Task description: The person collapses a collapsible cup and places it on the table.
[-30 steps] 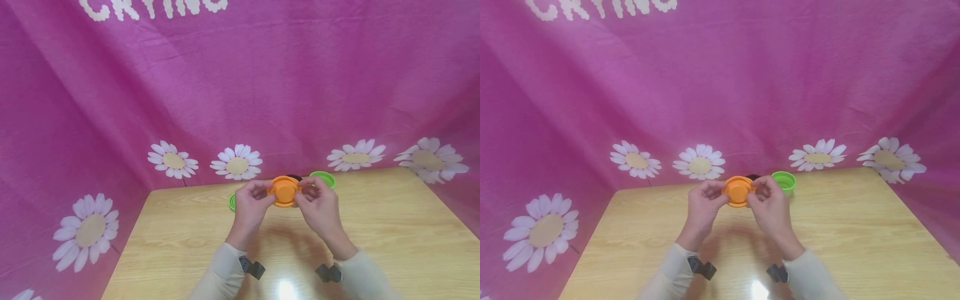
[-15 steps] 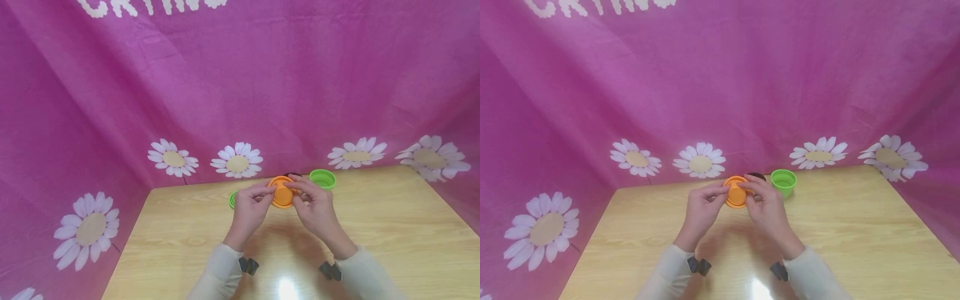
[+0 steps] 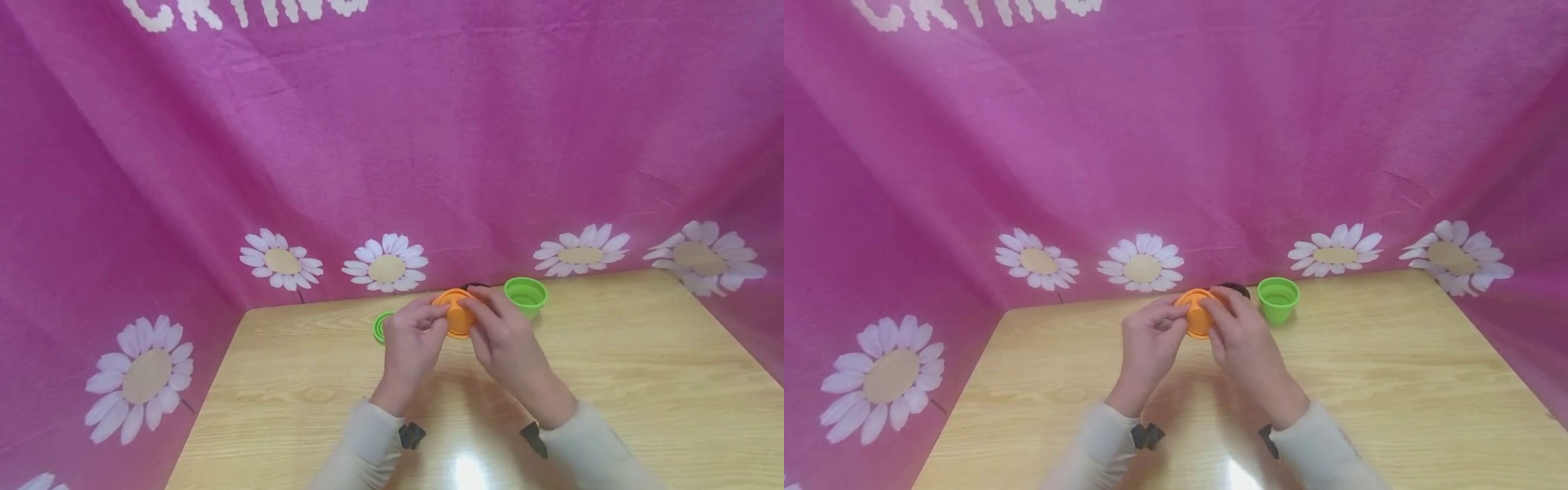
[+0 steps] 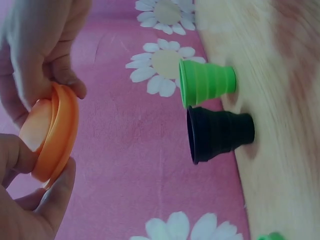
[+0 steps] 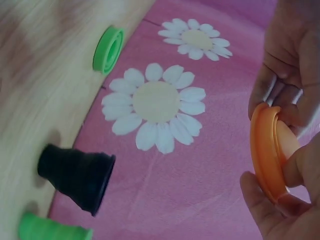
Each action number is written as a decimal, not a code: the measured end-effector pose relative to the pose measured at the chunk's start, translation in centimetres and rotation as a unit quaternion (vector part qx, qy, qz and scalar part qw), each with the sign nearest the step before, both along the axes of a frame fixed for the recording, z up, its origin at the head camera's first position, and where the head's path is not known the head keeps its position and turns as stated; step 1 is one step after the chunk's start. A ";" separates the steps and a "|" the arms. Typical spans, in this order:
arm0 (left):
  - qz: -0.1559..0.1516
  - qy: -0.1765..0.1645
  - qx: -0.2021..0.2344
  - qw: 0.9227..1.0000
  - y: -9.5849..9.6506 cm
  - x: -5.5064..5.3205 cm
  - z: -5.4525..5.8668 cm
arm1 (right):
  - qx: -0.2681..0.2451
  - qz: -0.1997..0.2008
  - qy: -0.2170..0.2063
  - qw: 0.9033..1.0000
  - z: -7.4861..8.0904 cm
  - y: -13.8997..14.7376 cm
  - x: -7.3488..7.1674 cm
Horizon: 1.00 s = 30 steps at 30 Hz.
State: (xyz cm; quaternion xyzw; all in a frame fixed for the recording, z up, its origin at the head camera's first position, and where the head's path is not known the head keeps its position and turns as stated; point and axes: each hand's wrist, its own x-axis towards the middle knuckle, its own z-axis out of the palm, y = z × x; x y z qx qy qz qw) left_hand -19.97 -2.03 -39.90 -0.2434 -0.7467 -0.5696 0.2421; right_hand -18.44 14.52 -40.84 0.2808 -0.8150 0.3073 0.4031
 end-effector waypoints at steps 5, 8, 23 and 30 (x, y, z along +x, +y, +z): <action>0.033 0.071 -0.040 0.996 0.4 0.0 -0.2 | 0.040 -0.034 0.017 0.998 0.3 -0.2 0.3; 0.009 -0.016 -0.008 1.000 0.2 0.1 0.1 | -0.015 -0.013 -0.043 0.999 0.6 0.3 0.5; -0.093 -0.317 0.254 0.909 -1.0 -0.9 0.5 | -0.360 0.119 -0.365 0.851 1.5 1.6 0.3; -0.120 -0.392 0.260 0.874 -1.6 -1.6 -0.2 | -0.357 0.116 -0.343 0.861 1.1 1.3 0.1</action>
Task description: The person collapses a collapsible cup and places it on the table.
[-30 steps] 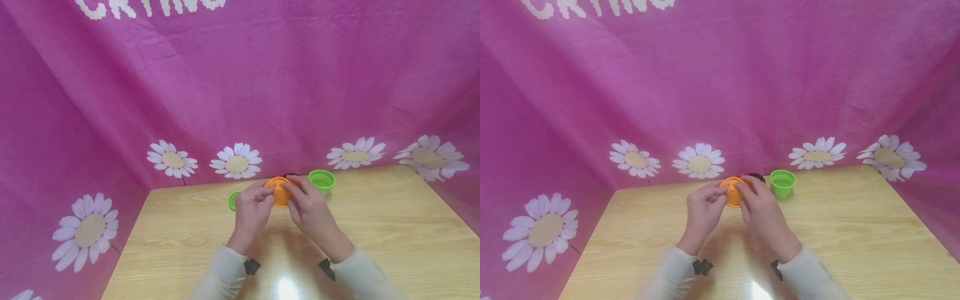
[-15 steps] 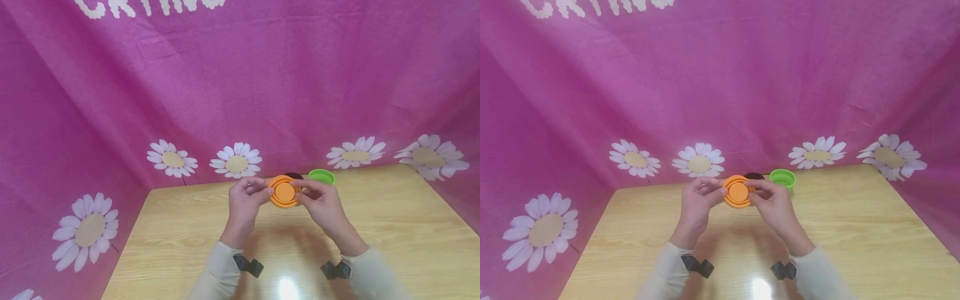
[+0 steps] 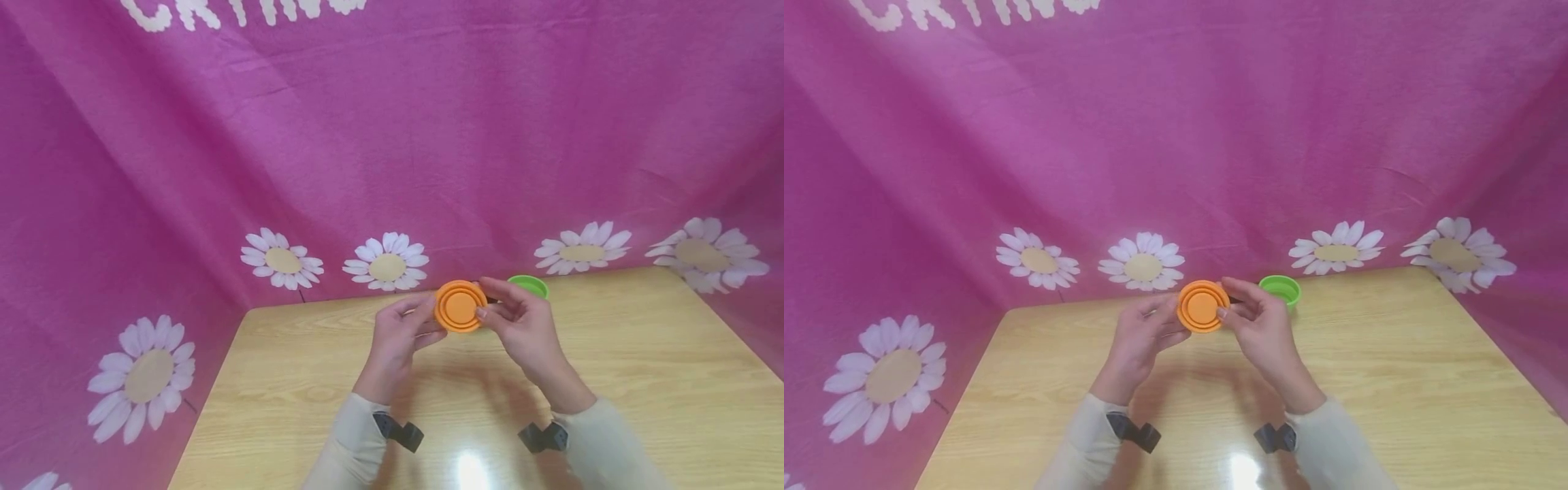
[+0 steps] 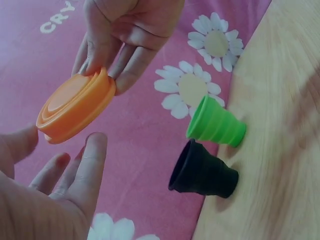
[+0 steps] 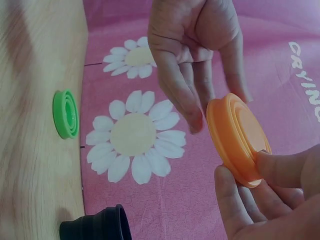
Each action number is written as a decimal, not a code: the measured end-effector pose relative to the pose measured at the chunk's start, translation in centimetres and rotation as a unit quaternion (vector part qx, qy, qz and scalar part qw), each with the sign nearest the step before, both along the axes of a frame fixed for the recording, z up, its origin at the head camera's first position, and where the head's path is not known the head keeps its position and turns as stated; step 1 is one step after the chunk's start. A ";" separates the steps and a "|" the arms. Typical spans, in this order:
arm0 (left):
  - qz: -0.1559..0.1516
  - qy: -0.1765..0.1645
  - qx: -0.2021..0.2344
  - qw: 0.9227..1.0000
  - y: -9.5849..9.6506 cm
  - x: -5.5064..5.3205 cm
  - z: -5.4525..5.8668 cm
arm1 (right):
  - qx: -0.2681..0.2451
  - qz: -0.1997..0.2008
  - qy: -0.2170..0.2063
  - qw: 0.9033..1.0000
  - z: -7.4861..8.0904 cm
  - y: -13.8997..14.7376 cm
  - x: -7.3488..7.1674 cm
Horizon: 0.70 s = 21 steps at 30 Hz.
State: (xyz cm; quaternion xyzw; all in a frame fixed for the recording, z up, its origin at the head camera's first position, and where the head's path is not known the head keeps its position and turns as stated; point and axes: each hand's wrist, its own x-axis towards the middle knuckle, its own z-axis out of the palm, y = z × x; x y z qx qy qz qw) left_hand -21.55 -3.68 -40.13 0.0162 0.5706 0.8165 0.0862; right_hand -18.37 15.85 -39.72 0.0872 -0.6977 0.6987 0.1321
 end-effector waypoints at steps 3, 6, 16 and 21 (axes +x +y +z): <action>-0.010 -0.039 -0.007 0.999 -0.2 -0.2 -0.4 | 0.013 -0.010 0.004 1.000 -0.1 -0.1 -0.1; -0.025 -0.054 -0.017 0.998 -0.5 -0.3 -0.5 | 0.026 -0.018 0.009 0.999 -0.3 -0.2 -0.3; 0.002 -0.034 0.001 0.999 -1.0 -0.3 -0.3 | 0.096 -0.012 0.024 0.995 -0.4 -1.0 -1.1; 0.037 -0.020 -0.005 0.999 -1.2 -0.3 -0.4 | 0.124 -0.022 0.017 0.992 -0.2 -1.7 -1.2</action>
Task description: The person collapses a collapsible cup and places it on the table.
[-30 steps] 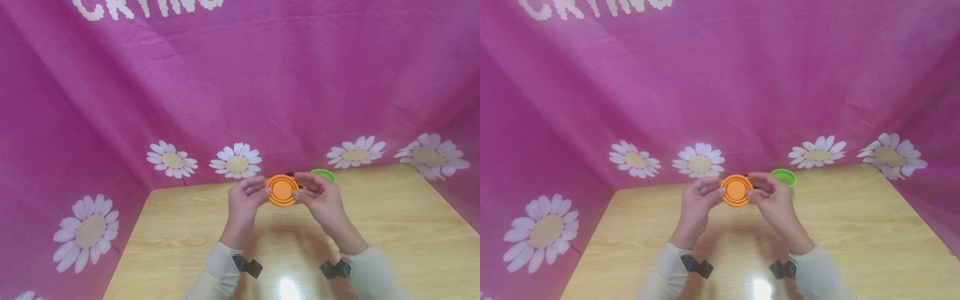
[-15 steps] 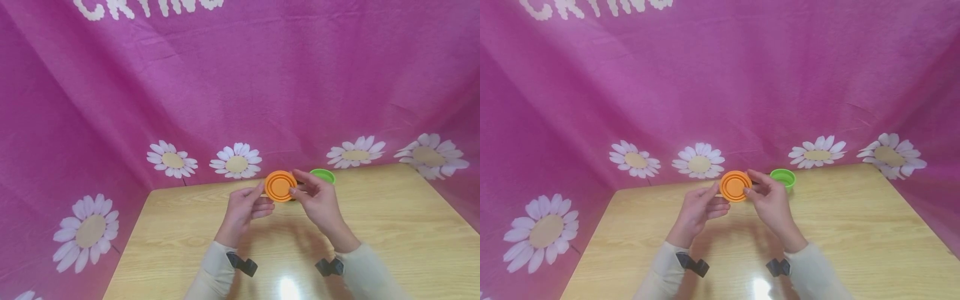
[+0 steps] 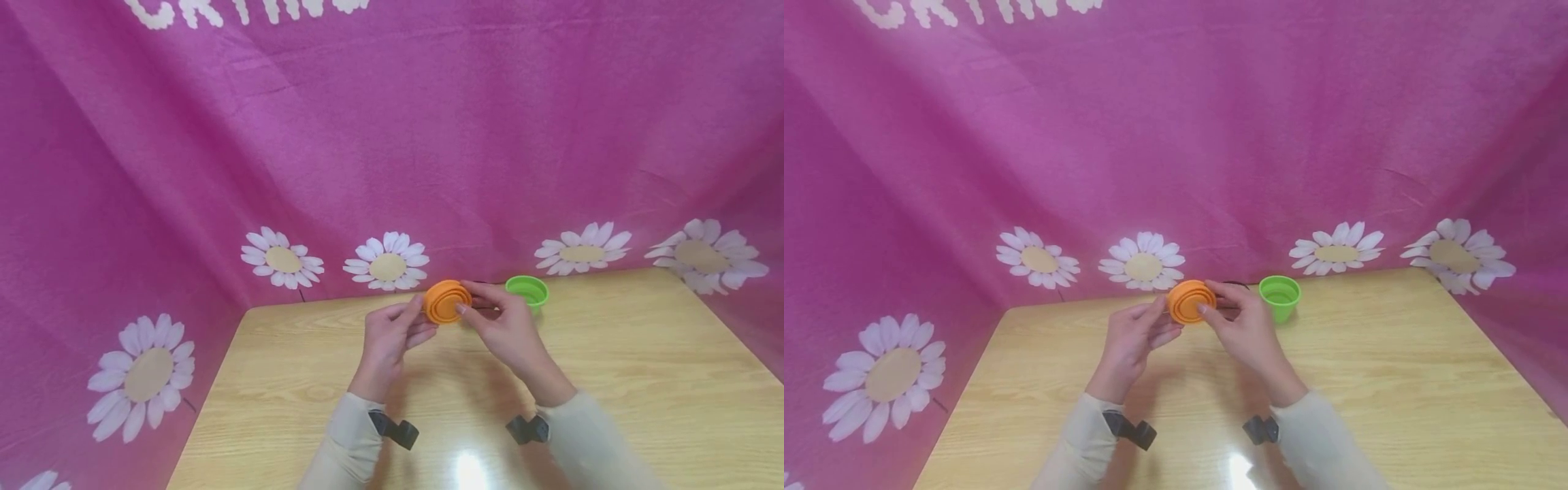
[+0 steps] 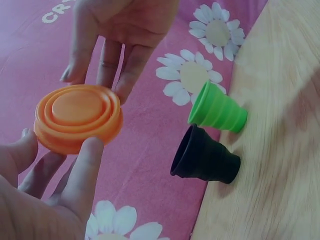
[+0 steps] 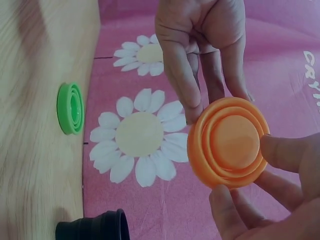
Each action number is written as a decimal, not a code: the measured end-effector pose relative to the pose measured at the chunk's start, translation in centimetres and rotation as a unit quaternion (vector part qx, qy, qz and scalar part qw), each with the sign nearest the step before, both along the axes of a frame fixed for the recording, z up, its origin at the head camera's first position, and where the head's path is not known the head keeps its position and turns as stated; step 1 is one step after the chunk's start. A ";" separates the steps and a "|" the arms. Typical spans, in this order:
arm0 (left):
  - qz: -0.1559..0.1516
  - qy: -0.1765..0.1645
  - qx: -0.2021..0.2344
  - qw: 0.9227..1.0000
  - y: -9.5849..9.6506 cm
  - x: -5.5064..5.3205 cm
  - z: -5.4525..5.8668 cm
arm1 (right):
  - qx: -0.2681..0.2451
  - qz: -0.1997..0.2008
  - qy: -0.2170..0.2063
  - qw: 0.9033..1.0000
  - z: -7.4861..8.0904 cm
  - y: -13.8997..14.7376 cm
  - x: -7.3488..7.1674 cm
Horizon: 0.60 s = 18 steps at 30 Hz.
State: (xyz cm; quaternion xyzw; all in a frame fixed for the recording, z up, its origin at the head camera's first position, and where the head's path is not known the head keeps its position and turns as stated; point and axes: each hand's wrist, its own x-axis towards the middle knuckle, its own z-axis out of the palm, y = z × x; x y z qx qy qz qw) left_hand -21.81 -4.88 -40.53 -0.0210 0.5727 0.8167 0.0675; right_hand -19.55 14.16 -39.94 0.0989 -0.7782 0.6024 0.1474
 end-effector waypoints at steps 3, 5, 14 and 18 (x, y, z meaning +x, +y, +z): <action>0.026 0.010 -0.022 0.999 -0.1 0.0 -0.2 | 0.002 -0.004 0.000 1.000 0.0 -0.5 -0.2; 0.045 0.025 -0.038 0.998 -0.1 -0.1 -0.4 | -0.009 -0.003 -0.004 1.000 -0.1 -0.7 -0.3; 0.078 0.095 -0.128 0.984 -0.7 -0.3 -1.0 | -0.021 -0.015 -0.060 0.998 -0.9 -1.6 -1.2; 0.077 0.110 -0.183 0.974 -1.1 -0.5 -1.2 | -0.008 -0.015 -0.086 0.996 -1.6 -2.0 -1.7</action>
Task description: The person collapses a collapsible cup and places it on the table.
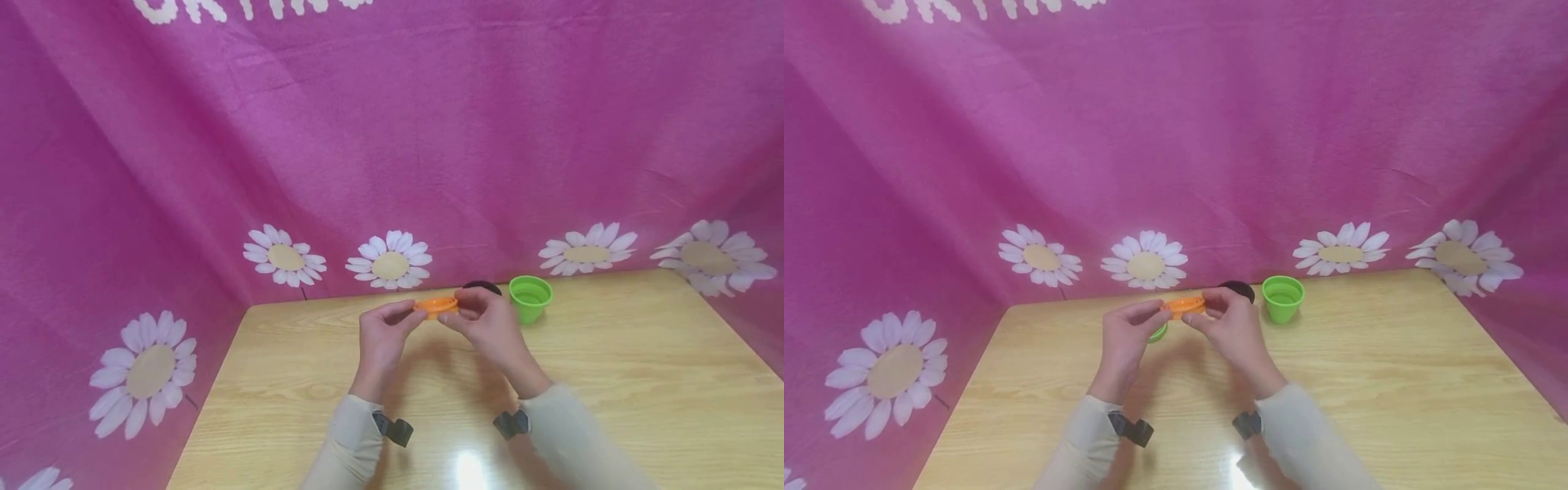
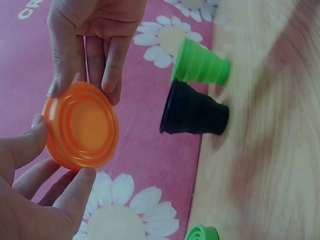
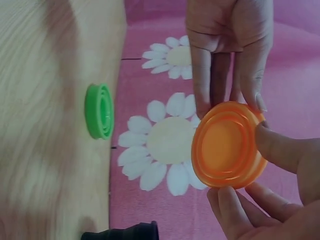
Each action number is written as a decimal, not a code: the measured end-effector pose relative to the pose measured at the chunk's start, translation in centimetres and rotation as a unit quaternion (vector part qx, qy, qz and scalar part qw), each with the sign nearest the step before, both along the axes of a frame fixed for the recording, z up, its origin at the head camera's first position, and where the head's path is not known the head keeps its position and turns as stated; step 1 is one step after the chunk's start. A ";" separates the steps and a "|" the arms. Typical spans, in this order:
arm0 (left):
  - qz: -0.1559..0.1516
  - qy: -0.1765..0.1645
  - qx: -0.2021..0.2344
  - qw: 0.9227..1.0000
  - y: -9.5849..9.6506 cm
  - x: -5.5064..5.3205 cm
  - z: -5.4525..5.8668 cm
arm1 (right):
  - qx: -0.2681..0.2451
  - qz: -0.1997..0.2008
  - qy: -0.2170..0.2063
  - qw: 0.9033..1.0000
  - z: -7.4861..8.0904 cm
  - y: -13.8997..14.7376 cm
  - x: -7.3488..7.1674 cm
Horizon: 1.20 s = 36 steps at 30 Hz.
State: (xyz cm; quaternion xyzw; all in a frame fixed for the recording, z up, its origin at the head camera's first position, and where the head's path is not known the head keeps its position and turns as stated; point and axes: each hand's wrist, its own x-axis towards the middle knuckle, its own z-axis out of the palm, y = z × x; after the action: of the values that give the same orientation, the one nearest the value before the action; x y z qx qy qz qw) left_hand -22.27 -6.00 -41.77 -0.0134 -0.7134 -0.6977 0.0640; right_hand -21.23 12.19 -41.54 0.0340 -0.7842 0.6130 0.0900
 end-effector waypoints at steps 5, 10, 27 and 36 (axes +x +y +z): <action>0.000 0.000 -0.035 0.999 -0.1 -0.3 -0.6 | 0.051 0.010 -0.003 0.999 -0.4 -0.4 -0.5; 0.005 -0.007 -0.042 0.999 0.0 -0.7 -1.3 | 0.119 0.000 0.008 0.993 -1.1 -0.9 -1.1; 0.029 -0.016 -0.063 0.997 0.9 -2.4 -5.2 | 0.284 -0.002 0.065 0.957 -4.9 -2.8 -2.8; 0.022 -0.004 -0.143 0.989 1.4 -3.6 -6.5 | 0.329 -0.004 0.068 0.942 -6.4 -3.0 -3.6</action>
State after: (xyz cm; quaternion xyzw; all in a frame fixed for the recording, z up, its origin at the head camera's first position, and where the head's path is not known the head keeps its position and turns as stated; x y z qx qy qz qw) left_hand -25.88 -4.63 -48.28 -0.0038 -0.8063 -0.5870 0.0735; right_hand -24.79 9.16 -47.92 0.0997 -0.9345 0.3165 0.1291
